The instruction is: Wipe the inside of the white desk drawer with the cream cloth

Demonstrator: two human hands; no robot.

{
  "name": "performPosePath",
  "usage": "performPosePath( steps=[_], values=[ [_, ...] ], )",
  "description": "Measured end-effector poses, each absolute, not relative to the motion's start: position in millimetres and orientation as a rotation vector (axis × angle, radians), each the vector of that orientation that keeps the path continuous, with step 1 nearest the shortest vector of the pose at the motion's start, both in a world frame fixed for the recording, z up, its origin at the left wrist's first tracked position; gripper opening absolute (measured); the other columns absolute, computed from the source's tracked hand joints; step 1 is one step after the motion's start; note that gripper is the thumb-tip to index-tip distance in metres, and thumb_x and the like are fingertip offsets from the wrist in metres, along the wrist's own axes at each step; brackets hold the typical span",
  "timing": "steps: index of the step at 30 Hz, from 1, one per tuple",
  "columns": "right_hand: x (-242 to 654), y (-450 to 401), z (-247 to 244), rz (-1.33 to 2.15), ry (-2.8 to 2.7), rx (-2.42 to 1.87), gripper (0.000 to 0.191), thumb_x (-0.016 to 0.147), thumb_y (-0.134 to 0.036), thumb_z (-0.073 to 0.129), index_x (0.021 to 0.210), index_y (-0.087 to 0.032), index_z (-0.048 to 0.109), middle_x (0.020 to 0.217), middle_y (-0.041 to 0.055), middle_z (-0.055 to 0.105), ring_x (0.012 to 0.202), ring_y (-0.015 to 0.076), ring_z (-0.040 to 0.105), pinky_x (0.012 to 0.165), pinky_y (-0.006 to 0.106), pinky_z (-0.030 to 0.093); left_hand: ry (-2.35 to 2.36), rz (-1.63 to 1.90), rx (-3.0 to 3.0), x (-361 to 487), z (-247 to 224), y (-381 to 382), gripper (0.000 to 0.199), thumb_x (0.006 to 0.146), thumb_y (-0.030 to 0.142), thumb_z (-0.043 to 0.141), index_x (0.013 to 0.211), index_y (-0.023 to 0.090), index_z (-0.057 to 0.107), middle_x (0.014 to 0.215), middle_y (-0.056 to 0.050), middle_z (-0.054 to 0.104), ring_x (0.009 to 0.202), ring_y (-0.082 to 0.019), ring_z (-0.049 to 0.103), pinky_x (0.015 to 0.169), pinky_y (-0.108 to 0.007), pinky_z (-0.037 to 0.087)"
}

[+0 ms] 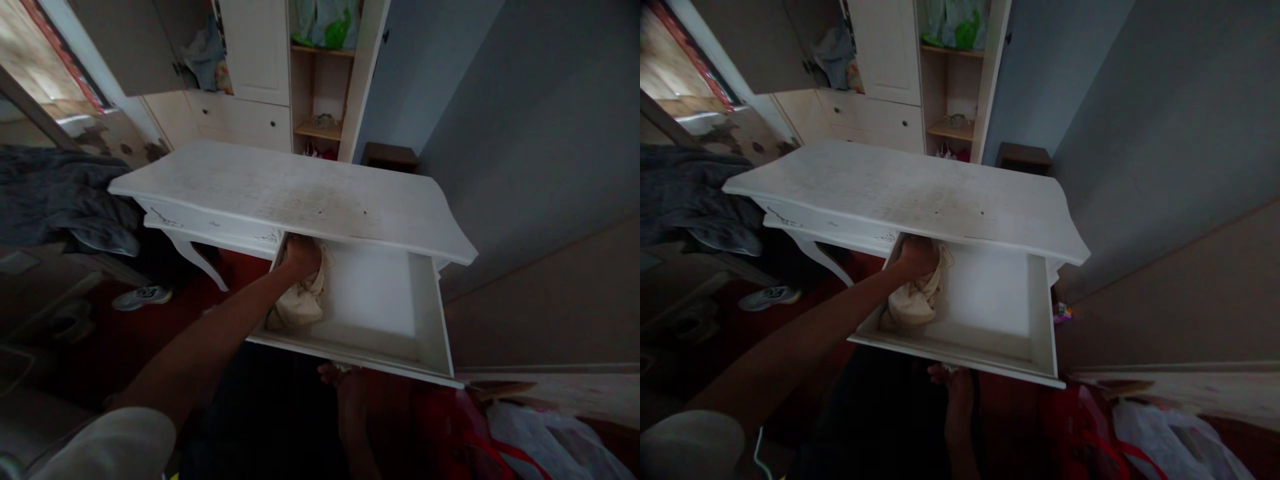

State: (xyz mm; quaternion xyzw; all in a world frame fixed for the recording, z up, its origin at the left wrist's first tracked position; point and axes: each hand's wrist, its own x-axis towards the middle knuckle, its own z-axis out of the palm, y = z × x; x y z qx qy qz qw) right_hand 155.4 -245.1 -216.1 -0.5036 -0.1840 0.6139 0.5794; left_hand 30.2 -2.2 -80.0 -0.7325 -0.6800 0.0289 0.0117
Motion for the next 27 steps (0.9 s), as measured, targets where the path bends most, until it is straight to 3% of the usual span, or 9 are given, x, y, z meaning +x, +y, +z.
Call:
performPosePath(
  steps=[8, 16, 22, 24, 27],
  values=[
    [148, -250, -209, 1.342, -0.395, -1.217, 0.047, 0.076, -0.063, 0.059, 0.069, -0.017, 0.066, 0.066, 0.0091, 0.075, 0.058, 0.0217, 0.068, 0.056, 0.032, 0.052, -2.099, 0.082, -2.313, 26, -84, -13, 0.048, 0.087, 0.033, 0.046, 0.117, -0.003, 0.059, 0.115, -0.030, 0.063, 0.108, -0.038, 0.060, 0.081, -0.042, 0.050],
    [152, -249, -208, 1.371, -0.442, -1.209, 0.048, 0.078, -0.063, 0.057, 0.071, -0.016, 0.065, 0.068, 0.0096, 0.075, 0.060, 0.0218, 0.068, 0.058, 0.033, 0.052, -1.866, 0.212, -2.520, 15, -78, -58, 0.046, 0.086, 0.036, 0.049, 0.116, 0.002, 0.060, 0.120, -0.029, 0.061, 0.112, -0.037, 0.058, 0.086, -0.045, 0.049],
    [150, -251, -206, 1.351, -0.438, -1.219, 0.045, 0.078, -0.061, 0.057, 0.069, -0.017, 0.066, 0.067, 0.0087, 0.075, 0.059, 0.0200, 0.067, 0.059, 0.032, 0.051, -1.735, 0.405, -2.655, 4, -61, -78, 0.036, 0.090, 0.034, 0.046, 0.104, 0.007, 0.066, 0.106, -0.023, 0.069, 0.104, -0.036, 0.064, 0.082, -0.044, 0.048],
    [150, -250, -206, 1.355, -0.440, -1.218, 0.045, 0.077, -0.061, 0.059, 0.069, -0.018, 0.066, 0.069, 0.0086, 0.076, 0.060, 0.0202, 0.068, 0.061, 0.032, 0.052, -1.748, 0.487, -2.700, 0, -56, -82, 0.037, 0.092, 0.039, 0.043, 0.102, 0.011, 0.066, 0.106, -0.022, 0.069, 0.103, -0.036, 0.065, 0.081, -0.044, 0.049],
    [151, -250, -208, 1.379, -0.420, -1.233, 0.050, 0.074, -0.066, 0.057, 0.067, -0.018, 0.067, 0.067, 0.0089, 0.075, 0.058, 0.0207, 0.067, 0.060, 0.033, 0.053, -1.764, 0.573, -2.862, -7, -51, -87, 0.057, 0.088, 0.059, 0.043, 0.116, 0.012, 0.060, 0.108, -0.021, 0.070, 0.101, -0.034, 0.066, 0.081, -0.042, 0.049]
  ],
)
